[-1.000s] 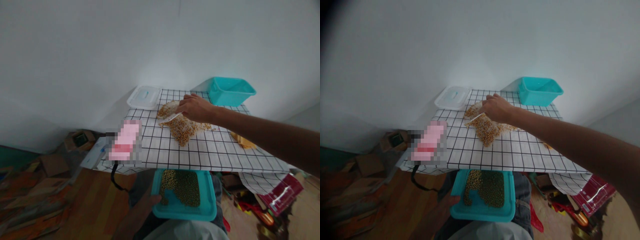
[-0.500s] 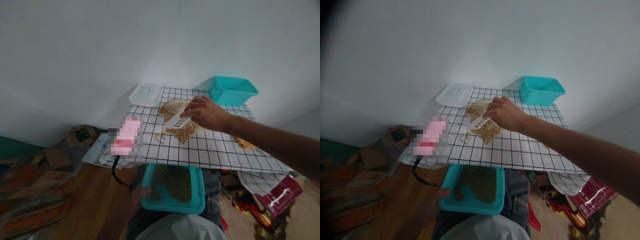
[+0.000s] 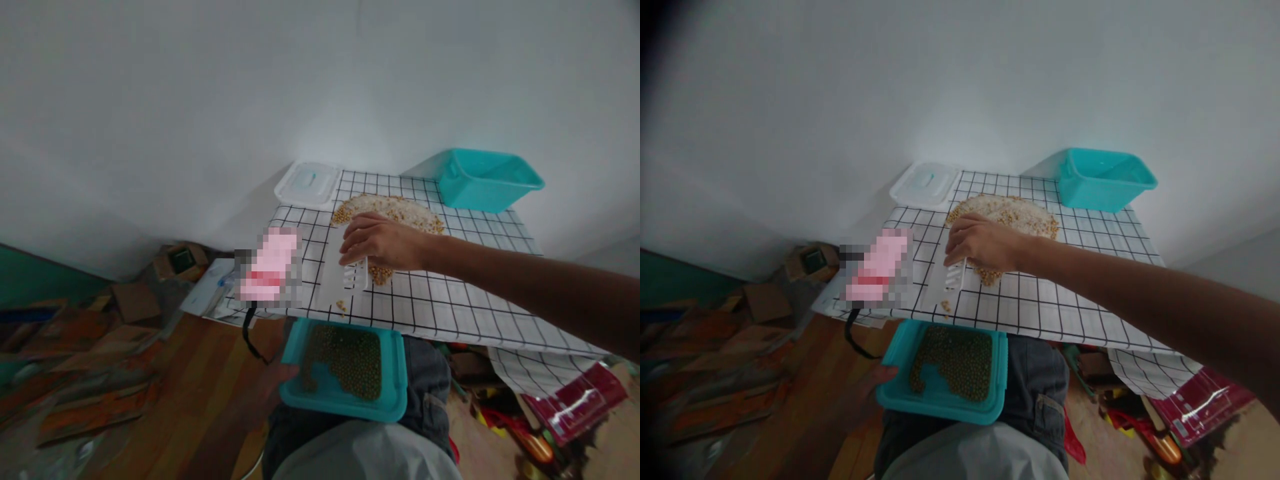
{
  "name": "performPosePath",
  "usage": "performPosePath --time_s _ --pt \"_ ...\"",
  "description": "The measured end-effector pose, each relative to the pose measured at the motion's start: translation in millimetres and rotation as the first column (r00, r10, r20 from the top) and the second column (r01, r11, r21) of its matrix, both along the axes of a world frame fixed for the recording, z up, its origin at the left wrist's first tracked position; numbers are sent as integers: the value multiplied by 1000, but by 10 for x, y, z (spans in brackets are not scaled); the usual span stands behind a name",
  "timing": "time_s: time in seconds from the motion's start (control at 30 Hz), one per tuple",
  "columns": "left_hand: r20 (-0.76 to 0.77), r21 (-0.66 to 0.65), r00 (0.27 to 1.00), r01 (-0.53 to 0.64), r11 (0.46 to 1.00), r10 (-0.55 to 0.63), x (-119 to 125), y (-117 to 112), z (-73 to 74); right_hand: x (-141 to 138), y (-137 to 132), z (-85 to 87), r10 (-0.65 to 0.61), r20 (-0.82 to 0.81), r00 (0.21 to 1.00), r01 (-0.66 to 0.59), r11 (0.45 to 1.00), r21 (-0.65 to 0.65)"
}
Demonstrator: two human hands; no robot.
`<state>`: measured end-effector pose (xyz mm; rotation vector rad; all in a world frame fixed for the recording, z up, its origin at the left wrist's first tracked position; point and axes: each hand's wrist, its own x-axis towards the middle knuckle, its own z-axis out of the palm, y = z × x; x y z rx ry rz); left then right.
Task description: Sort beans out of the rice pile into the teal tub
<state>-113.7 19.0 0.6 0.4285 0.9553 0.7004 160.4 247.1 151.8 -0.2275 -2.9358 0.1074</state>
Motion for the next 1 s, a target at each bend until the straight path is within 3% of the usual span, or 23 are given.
performPosePath --time_s 0.17,0.43,0.53,0.63,0.77,0.87,1.0 --pt "71 -5 997 30 1000 -30 95 16 -48 245 -123 105 25 59 998 -23 999 -27" --pt "57 19 998 26 999 -27 213 60 49 587 -397 244 -2 100 995 -2 999 40" --pt "74 23 997 -1 1000 0 255 60 5 669 -444 386 -98 65 993 91 991 101" --pt "106 36 994 -1 999 -2 301 66 -27 722 -455 554 -286 31 958 278 948 155" --pt "121 40 992 22 999 -27 355 91 8 668 -420 682 -533 38 845 520 836 175" --pt "117 60 992 42 997 -49 392 102 28 519 -335 643 -524 109 845 494 842 214" --pt "139 82 990 27 996 -39 422 87 -15 290 -197 461 -466 179 866 403 865 300"
